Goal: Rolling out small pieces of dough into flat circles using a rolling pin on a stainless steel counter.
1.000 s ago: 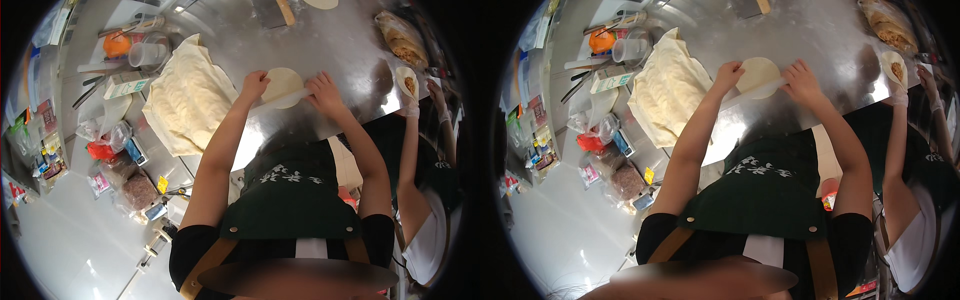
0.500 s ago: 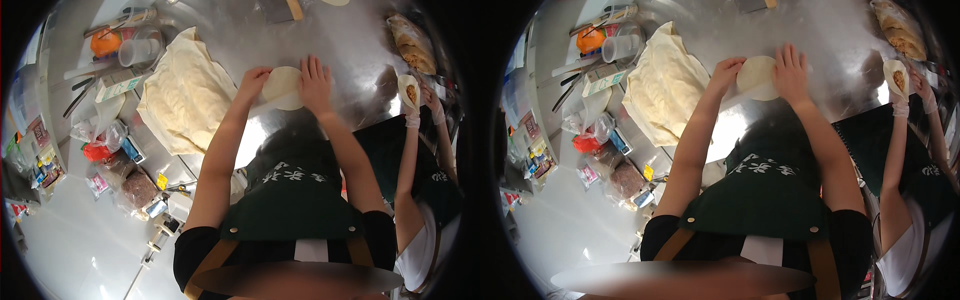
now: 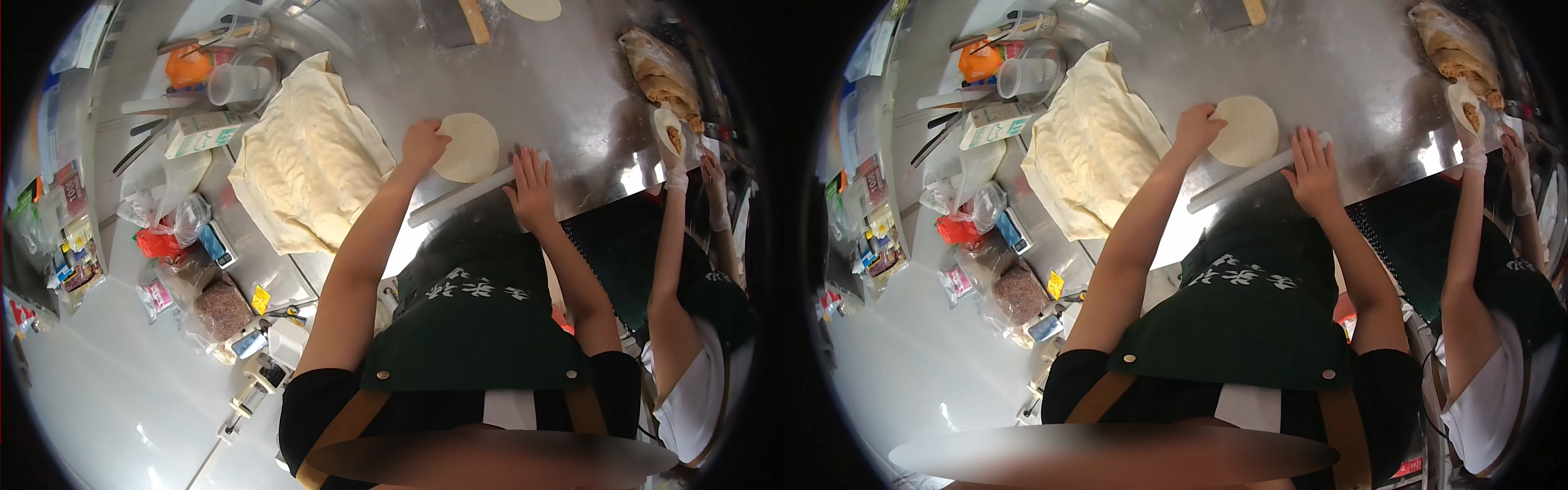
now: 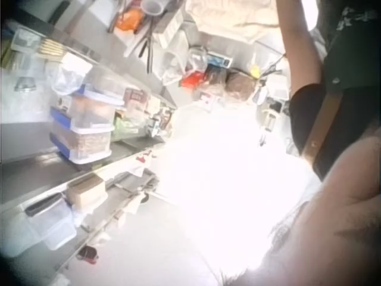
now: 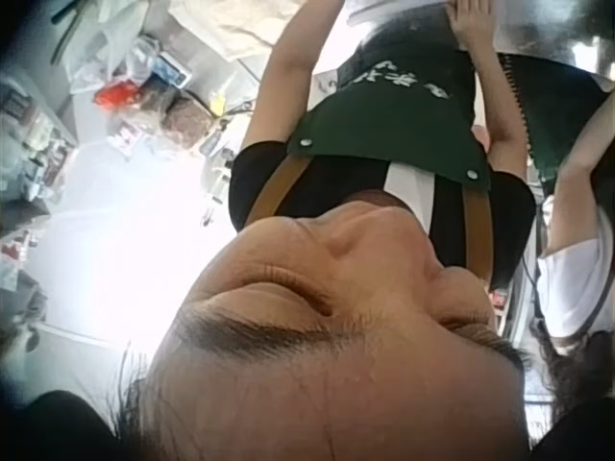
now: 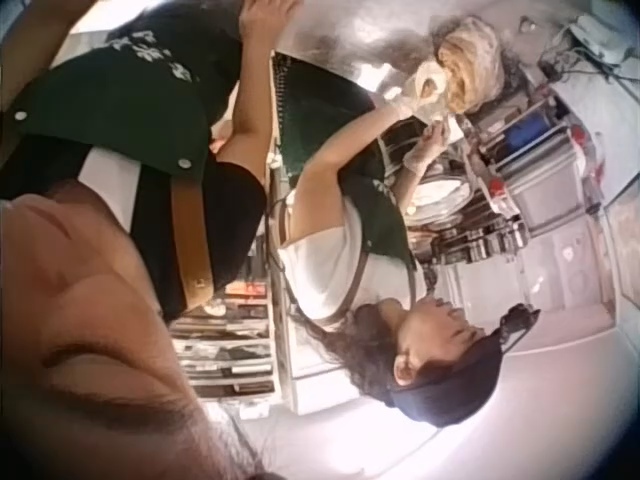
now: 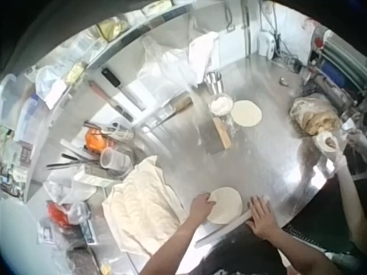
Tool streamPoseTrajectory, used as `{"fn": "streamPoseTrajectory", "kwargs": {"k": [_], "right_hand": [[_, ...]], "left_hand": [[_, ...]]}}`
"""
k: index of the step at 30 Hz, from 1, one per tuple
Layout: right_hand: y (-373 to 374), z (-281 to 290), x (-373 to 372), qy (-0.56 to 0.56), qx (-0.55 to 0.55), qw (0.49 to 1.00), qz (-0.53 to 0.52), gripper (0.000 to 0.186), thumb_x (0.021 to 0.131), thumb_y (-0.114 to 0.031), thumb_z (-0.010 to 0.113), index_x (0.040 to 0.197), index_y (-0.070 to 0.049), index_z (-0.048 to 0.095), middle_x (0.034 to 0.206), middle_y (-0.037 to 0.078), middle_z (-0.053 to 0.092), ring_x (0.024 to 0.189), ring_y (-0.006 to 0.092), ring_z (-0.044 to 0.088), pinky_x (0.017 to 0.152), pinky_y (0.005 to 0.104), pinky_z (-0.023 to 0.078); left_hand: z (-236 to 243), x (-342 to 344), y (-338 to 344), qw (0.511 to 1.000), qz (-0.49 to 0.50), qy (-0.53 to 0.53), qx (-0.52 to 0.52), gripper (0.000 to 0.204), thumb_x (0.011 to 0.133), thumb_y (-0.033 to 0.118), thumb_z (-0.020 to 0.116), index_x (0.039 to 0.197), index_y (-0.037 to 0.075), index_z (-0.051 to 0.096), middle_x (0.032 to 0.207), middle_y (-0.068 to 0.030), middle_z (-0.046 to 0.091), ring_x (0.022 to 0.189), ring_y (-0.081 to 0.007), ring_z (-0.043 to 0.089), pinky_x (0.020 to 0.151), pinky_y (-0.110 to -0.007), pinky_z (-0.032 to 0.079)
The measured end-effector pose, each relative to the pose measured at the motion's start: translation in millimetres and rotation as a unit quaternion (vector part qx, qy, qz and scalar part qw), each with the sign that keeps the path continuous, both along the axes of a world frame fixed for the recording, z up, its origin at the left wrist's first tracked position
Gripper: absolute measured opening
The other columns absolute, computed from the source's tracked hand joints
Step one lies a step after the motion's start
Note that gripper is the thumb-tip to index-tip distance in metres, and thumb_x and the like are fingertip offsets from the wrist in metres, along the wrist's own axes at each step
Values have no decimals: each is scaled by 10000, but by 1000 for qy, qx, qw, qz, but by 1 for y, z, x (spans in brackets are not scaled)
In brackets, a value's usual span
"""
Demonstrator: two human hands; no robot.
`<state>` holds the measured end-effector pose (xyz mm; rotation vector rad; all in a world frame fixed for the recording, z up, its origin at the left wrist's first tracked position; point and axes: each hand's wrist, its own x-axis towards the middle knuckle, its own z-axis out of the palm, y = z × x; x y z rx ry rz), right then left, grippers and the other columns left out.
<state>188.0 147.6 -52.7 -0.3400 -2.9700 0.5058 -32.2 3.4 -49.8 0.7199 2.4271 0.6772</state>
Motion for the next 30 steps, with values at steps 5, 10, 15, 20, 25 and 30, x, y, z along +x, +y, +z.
{"fn": "streamPoseTrajectory", "kwargs": {"k": [5,10,15,20,25,30], "right_hand": [[0,18,-10,62,-67,995,-46,748,711,-236,696,1334,1,356,1419,204,301,1302,363,308,1037,507,265],[31,45,-36,116,-229,965,-57,817,632,-145,765,1331,-8,365,1387,217,346,1275,362,345,1032,428,307],[49,72,-51,-140,-615,775,29,467,765,-169,699,1183,-12,563,1052,101,630,964,151,577,856,308,448],[46,42,-56,-130,-602,784,-82,281,829,-169,641,1050,6,636,860,34,664,796,91,596,719,258,478],[106,30,-78,-83,-564,810,-137,253,837,-214,643,981,-7,666,819,38,666,715,88,594,642,262,485],[220,71,-135,-25,-495,846,-199,409,836,-304,650,1037,51,621,868,65,671,736,105,615,640,256,488]], "left_hand": [[32,53,7,994,-43,98,3,95,766,145,574,812,62,585,823,-145,604,783,-358,582,663,-463,459],[95,82,4,985,-123,37,115,91,771,121,594,829,52,594,816,-130,603,762,-328,590,642,-408,468],[120,57,5,972,-92,-130,171,150,766,141,634,854,21,620,761,-135,605,684,-270,586,621,-346,455],[86,31,21,978,-71,-141,140,186,780,170,638,879,13,633,742,-136,622,661,-212,584,610,-322,444],[61,2,83,977,-23,-153,147,225,765,217,639,878,23,641,776,-152,630,718,-248,609,641,-358,445],[100,-46,165,953,20,-122,276,232,794,133,651,997,26,616,836,-73,654,726,-134,591,664,-285,469]]}}
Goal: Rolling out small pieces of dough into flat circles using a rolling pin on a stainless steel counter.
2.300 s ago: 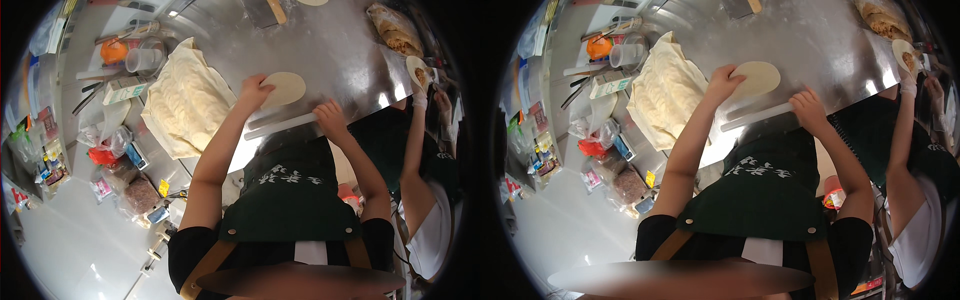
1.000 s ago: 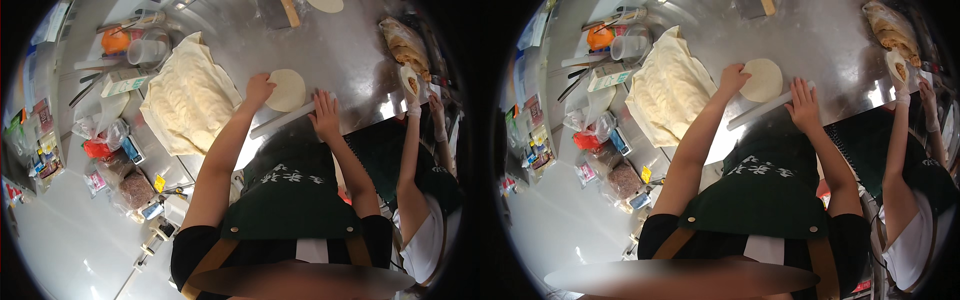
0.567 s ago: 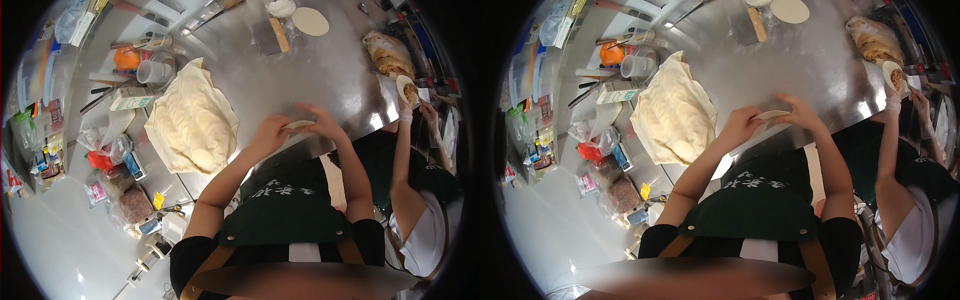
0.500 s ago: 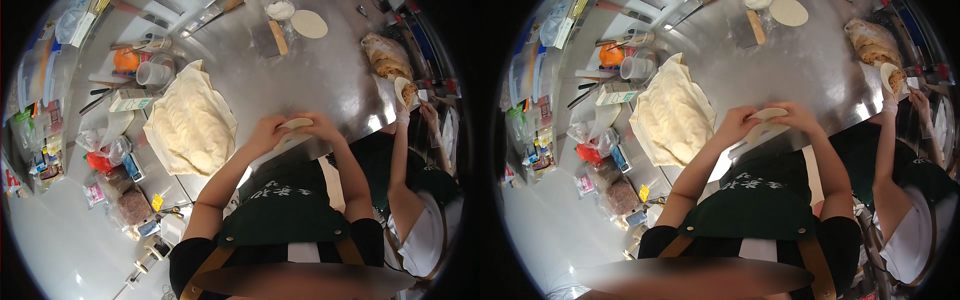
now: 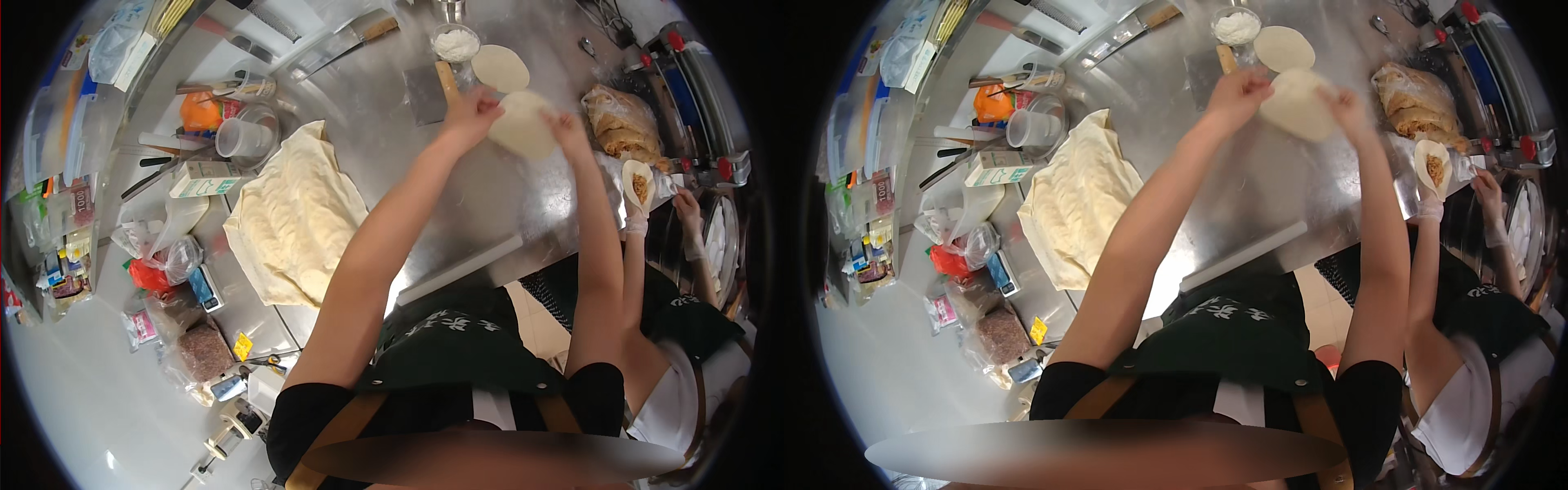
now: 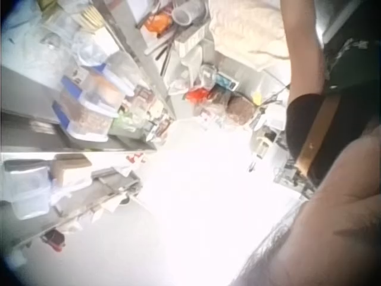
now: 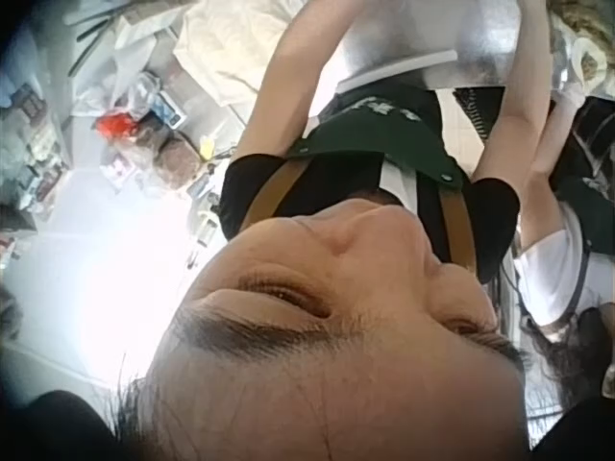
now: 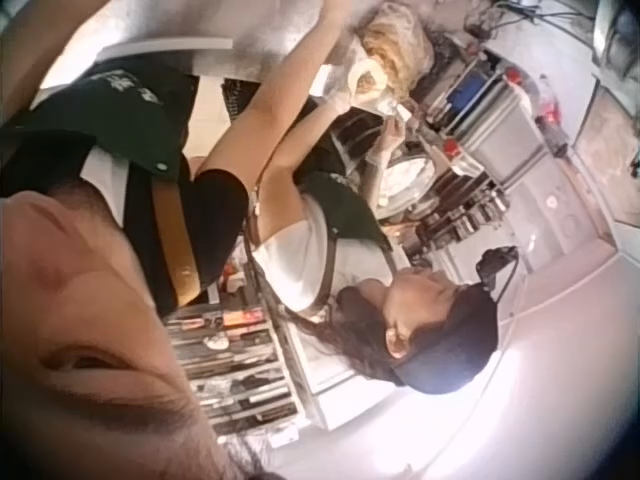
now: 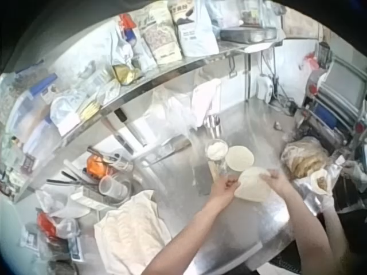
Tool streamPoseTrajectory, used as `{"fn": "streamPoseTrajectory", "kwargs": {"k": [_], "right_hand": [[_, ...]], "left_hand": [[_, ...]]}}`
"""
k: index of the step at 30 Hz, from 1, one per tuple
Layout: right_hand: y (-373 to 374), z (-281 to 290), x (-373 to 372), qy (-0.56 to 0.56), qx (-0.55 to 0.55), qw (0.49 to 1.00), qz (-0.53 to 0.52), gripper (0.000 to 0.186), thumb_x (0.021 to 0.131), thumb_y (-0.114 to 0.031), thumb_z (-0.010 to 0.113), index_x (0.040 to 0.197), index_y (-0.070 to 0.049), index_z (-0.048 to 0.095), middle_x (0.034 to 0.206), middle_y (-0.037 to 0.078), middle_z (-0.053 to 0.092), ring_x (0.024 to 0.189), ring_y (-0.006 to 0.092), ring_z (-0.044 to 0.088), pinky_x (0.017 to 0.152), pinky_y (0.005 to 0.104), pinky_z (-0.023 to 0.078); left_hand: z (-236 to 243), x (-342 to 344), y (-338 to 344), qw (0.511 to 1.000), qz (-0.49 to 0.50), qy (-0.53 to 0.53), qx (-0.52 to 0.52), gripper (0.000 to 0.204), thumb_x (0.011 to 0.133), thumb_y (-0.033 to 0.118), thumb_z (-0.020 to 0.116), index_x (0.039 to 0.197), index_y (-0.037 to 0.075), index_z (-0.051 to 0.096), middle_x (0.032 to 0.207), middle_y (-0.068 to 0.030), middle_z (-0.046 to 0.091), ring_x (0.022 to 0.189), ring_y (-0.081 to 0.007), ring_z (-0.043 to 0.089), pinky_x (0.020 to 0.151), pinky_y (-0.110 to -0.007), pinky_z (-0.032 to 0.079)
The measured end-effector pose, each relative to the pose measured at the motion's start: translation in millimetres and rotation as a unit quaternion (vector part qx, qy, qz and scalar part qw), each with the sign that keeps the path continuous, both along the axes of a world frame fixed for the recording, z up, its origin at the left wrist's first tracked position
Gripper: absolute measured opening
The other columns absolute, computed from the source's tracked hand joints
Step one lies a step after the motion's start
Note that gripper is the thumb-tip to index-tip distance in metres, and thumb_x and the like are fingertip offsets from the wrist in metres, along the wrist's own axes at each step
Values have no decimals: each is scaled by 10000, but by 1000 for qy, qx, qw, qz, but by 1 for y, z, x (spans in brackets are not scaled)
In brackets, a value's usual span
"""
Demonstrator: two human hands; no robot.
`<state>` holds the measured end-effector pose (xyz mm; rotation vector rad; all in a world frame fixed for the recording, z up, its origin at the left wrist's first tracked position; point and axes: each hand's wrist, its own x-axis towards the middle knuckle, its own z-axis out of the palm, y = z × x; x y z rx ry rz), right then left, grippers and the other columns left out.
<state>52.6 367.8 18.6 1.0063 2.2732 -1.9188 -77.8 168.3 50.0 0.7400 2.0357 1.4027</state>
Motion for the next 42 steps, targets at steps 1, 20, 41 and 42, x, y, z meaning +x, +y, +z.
{"fn": "streamPoseTrajectory", "kwargs": {"k": [1,20,41,42], "right_hand": [[11,-2,-5,0,2,1000,0,409,836,-304,650,1037,51,621,868,65,671,736,105,615,640,256,488],[-202,-44,156,113,349,825,430,376,585,-189,757,892,-74,573,933,76,540,910,287,509,795,419,402],[-222,-96,134,-90,414,888,180,538,800,-523,582,969,-13,604,787,214,641,753,409,619,643,459,486],[-224,-96,134,-93,414,888,175,538,800,-523,582,969,-13,604,787,214,641,753,409,619,643,459,486]], "left_hand": [[10,-4,5,998,19,4,64,244,798,114,650,1023,28,606,865,-68,653,756,-133,599,694,-276,478],[-75,174,-325,903,396,11,-167,133,815,93,622,908,0,635,813,-111,660,763,-182,649,638,-287,514],[-106,8,-515,619,749,-213,101,259,781,90,661,956,-84,587,892,-155,621,743,-218,599,638,-321,504],[-84,4,-493,715,683,-141,-47,194,778,83,664,897,-64,622,818,-118,630,701,-175,576,598,-306,482]]}}
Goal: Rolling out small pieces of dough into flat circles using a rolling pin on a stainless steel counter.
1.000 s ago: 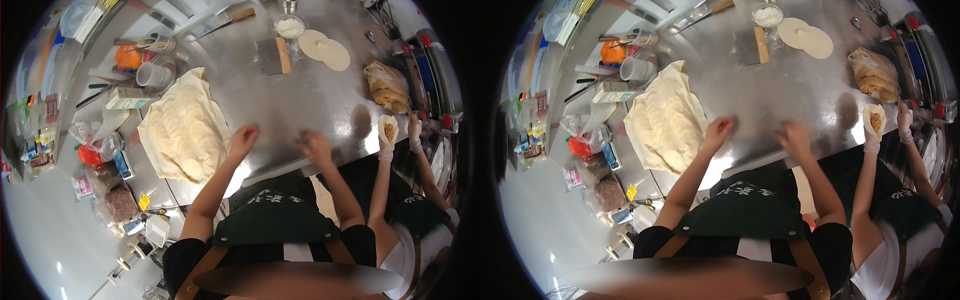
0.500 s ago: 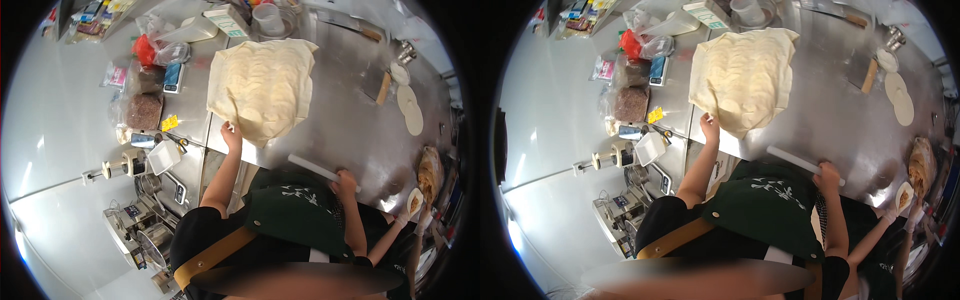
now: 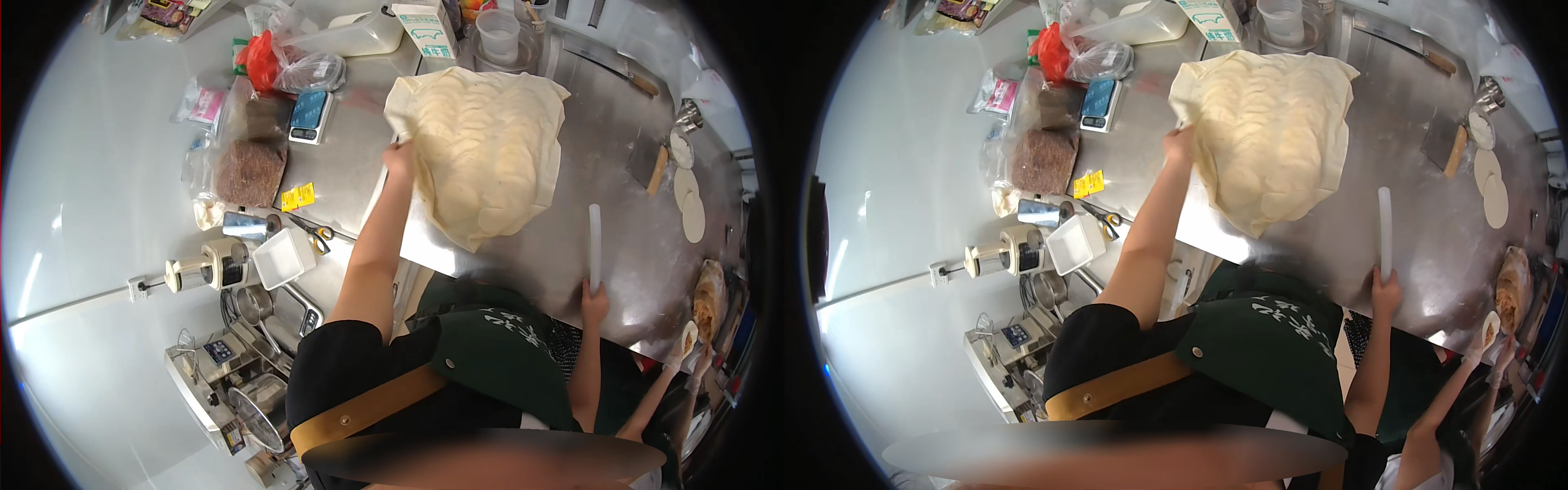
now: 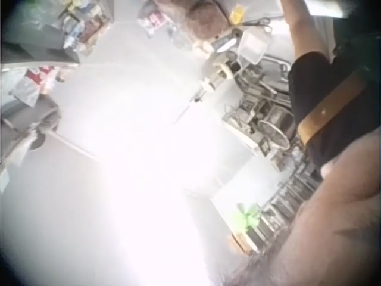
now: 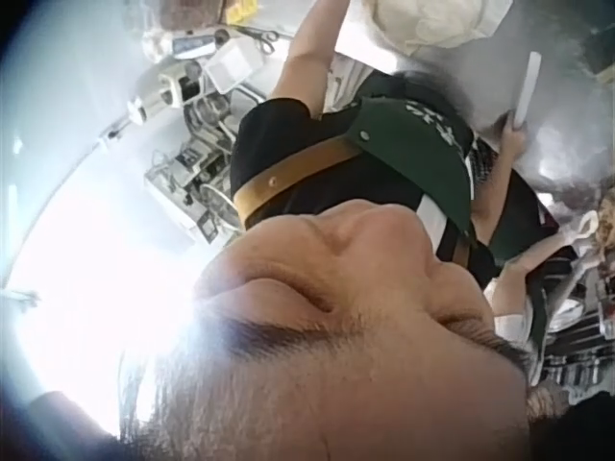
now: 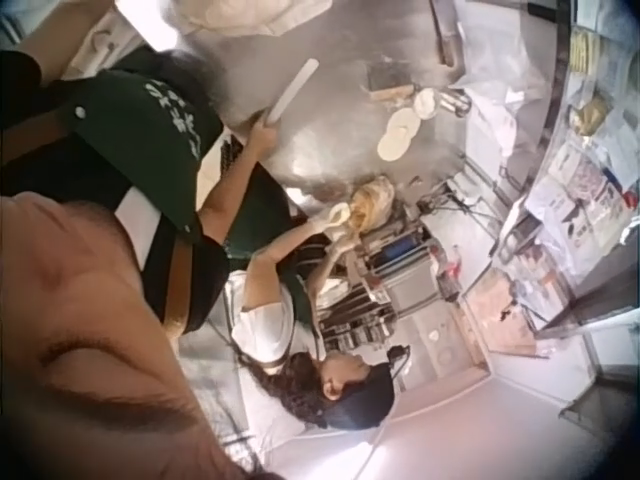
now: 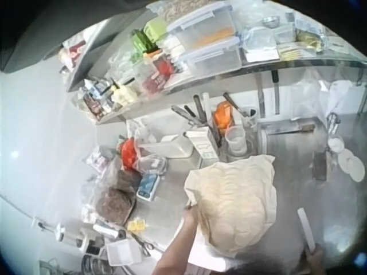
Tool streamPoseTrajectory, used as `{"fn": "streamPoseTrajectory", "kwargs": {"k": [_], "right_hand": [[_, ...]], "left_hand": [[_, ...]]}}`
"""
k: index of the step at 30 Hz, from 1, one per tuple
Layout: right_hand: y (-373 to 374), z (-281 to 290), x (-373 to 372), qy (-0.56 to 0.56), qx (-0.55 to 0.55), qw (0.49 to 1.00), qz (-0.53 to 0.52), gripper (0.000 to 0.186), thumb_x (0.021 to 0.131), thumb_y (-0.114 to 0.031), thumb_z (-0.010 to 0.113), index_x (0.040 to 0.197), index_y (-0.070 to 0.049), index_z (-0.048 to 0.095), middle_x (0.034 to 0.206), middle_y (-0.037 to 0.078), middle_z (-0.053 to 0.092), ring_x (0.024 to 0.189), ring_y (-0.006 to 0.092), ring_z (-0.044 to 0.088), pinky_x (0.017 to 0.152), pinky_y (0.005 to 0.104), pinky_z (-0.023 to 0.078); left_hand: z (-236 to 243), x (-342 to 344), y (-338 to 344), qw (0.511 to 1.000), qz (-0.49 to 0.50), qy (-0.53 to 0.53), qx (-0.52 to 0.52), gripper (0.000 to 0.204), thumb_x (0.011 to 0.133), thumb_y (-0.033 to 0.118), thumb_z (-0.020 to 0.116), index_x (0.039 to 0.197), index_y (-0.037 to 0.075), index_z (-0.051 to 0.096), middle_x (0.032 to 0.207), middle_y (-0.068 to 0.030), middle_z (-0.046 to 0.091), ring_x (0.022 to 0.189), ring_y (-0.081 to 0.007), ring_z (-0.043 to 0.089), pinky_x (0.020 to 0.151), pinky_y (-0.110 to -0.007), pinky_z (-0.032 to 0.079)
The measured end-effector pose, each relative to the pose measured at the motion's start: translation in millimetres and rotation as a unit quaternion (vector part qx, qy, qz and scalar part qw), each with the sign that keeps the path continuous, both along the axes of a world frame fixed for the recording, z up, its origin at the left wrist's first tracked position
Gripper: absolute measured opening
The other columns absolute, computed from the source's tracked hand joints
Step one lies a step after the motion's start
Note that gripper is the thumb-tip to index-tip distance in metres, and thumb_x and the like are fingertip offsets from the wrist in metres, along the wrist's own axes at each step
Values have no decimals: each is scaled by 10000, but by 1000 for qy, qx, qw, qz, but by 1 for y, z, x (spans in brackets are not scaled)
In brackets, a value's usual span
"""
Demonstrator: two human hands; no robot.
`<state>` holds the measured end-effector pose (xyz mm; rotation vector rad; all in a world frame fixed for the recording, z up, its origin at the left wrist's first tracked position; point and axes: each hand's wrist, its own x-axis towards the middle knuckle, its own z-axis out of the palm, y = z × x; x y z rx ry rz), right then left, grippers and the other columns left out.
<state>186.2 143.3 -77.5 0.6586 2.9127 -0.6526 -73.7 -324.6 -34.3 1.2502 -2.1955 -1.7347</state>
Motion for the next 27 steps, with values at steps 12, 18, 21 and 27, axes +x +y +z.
{"fn": "streamPoseTrajectory", "kwargs": {"k": [12,18,21,27], "right_hand": [[-5,8,-7,13,-6,999,-43,499,802,-479,605,884,13,622,741,215,628,729,396,611,646,442,458],[-11,20,-11,2,-22,998,-52,528,802,-516,584,929,-5,624,803,221,638,790,402,616,677,445,475],[-12,20,-10,21,-23,998,-55,515,802,-505,589,922,-6,628,795,225,637,783,401,617,674,446,474],[-9,16,-8,-17,26,999,-44,522,794,-522,583,906,-14,631,778,229,631,763,401,616,655,460,477]], "left_hand": [[-45,11,-26,977,-142,51,-149,257,743,112,667,973,3,630,786,-93,633,707,-188,604,667,-302,485],[-50,-14,-10,971,-121,12,-205,309,710,141,672,961,-31,623,840,-159,655,728,-259,638,693,-336,502],[-49,-19,1,976,-111,-22,-188,301,710,142,658,952,-34,622,859,-176,655,741,-279,643,701,-351,509],[-43,-19,18,955,-60,-57,-286,301,711,139,669,931,-58,611,870,-213,647,743,-307,656,668,-372,532]]}}
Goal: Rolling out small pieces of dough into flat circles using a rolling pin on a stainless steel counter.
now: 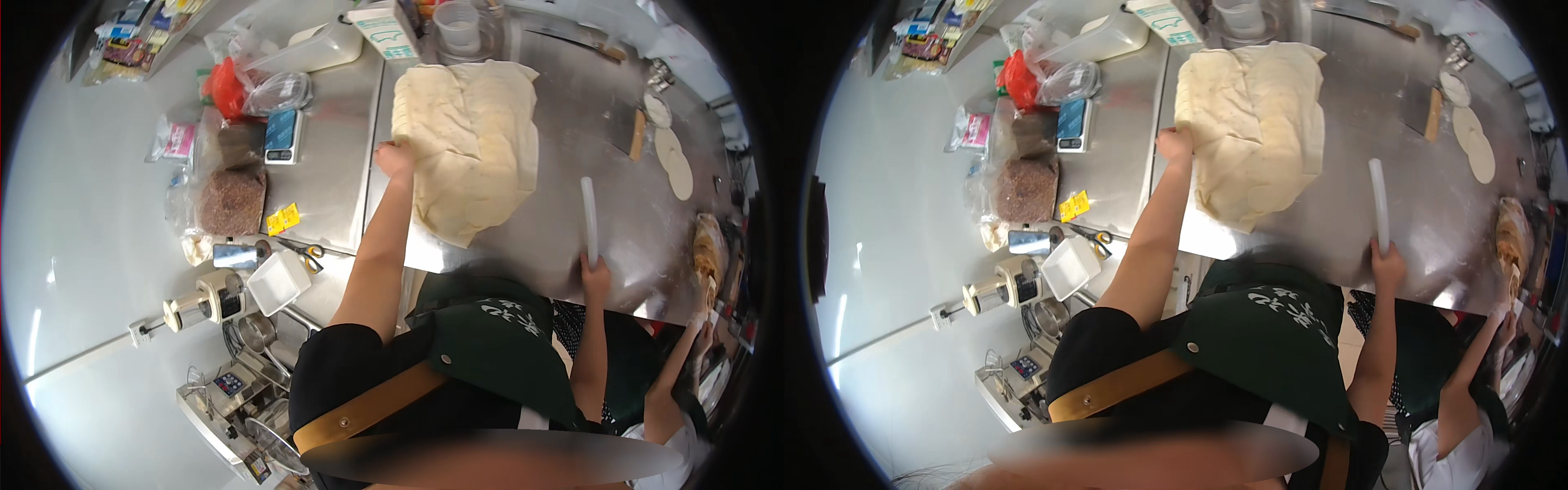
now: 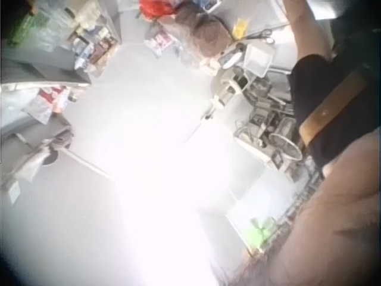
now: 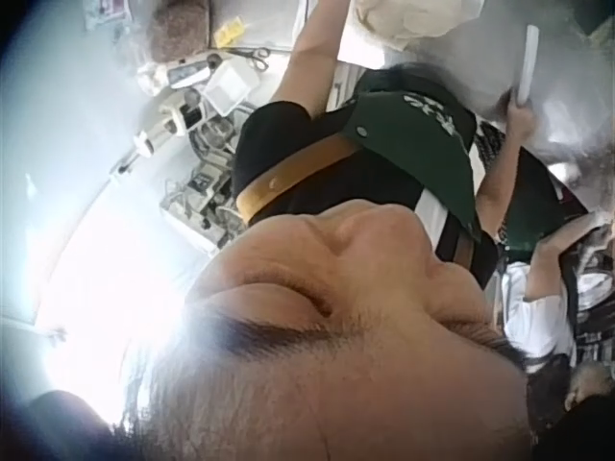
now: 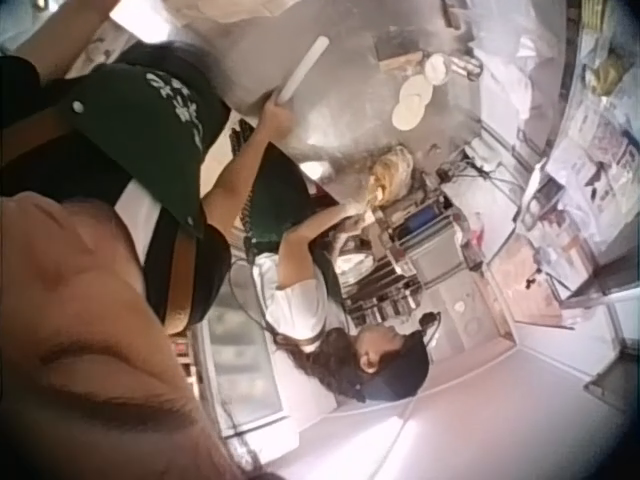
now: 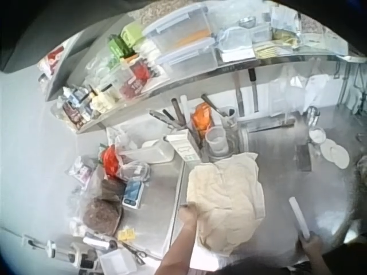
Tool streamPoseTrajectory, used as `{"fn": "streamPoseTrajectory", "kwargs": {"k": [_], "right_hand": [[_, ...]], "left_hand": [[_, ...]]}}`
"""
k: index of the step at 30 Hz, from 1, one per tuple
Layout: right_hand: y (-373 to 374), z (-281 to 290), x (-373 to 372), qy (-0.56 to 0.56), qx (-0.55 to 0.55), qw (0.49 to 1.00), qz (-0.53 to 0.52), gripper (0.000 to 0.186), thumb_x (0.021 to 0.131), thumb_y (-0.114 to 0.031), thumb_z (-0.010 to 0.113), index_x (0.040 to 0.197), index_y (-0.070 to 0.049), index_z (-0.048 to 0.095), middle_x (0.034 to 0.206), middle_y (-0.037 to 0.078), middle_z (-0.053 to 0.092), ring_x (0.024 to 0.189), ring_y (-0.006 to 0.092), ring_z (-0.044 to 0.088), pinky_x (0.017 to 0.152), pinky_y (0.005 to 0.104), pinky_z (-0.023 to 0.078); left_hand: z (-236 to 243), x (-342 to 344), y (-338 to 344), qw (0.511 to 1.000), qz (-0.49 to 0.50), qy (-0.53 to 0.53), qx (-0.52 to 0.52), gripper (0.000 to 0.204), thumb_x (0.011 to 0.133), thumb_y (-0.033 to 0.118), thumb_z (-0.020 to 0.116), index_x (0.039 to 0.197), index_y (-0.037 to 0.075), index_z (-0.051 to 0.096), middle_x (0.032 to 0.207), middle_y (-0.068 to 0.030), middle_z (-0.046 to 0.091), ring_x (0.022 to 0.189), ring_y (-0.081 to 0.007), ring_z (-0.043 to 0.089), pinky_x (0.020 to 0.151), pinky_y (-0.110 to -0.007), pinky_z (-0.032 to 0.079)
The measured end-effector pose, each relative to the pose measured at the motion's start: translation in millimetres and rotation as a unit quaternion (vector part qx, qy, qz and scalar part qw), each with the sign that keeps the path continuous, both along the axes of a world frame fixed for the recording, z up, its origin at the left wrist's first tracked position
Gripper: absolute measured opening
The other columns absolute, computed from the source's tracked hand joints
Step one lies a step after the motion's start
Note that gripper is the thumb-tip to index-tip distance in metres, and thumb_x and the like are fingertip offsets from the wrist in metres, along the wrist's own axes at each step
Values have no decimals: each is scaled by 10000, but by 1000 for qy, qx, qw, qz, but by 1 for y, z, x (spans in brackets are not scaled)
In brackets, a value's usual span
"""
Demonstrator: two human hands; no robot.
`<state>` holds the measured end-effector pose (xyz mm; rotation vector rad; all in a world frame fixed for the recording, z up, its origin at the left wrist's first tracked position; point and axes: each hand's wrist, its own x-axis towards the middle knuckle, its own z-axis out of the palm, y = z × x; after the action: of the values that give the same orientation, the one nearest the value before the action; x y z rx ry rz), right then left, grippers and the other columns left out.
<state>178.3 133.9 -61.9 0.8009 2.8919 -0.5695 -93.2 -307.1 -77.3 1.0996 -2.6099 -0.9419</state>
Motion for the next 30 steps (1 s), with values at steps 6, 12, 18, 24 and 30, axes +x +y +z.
{"fn": "streamPoseTrajectory", "kwargs": {"k": [6,12,18,24,30], "right_hand": [[-3,-5,4,48,39,998,24,544,781,-545,577,874,-10,622,696,209,619,670,394,612,585,457,475],[-7,9,-1,26,-33,999,7,556,779,-540,582,909,-1,622,746,228,622,732,414,603,638,467,473],[-4,10,-3,26,-70,997,-16,572,762,-543,604,905,11,622,748,227,622,732,416,601,640,462,471],[-6,-5,-1,111,-62,992,-18,556,755,-528,627,873,16,622,740,229,615,720,413,597,629,452,466],[-2,-11,3,95,-68,993,-17,566,768,-519,616,974,8,624,754,210,630,712,386,615,628,436,478]], "left_hand": [[23,2,7,999,7,43,22,292,700,173,687,883,-50,639,865,-197,659,718,-293,660,680,-361,518],[69,8,4,993,-79,87,-2,174,720,96,643,844,-22,672,748,-172,662,688,-299,645,665,-375,501],[93,43,67,903,-301,273,-137,141,752,60,648,882,10,631,731,-134,617,644,-292,592,603,-363,470],[47,58,193,890,-339,43,302,207,744,95,675,926,7,630,718,-117,607,619,-197,555,600,-287,455],[48,43,186,878,-433,202,-3,320,703,173,736,964,26,622,974,-157,622,876,-297,589,755,-369,472]]}}
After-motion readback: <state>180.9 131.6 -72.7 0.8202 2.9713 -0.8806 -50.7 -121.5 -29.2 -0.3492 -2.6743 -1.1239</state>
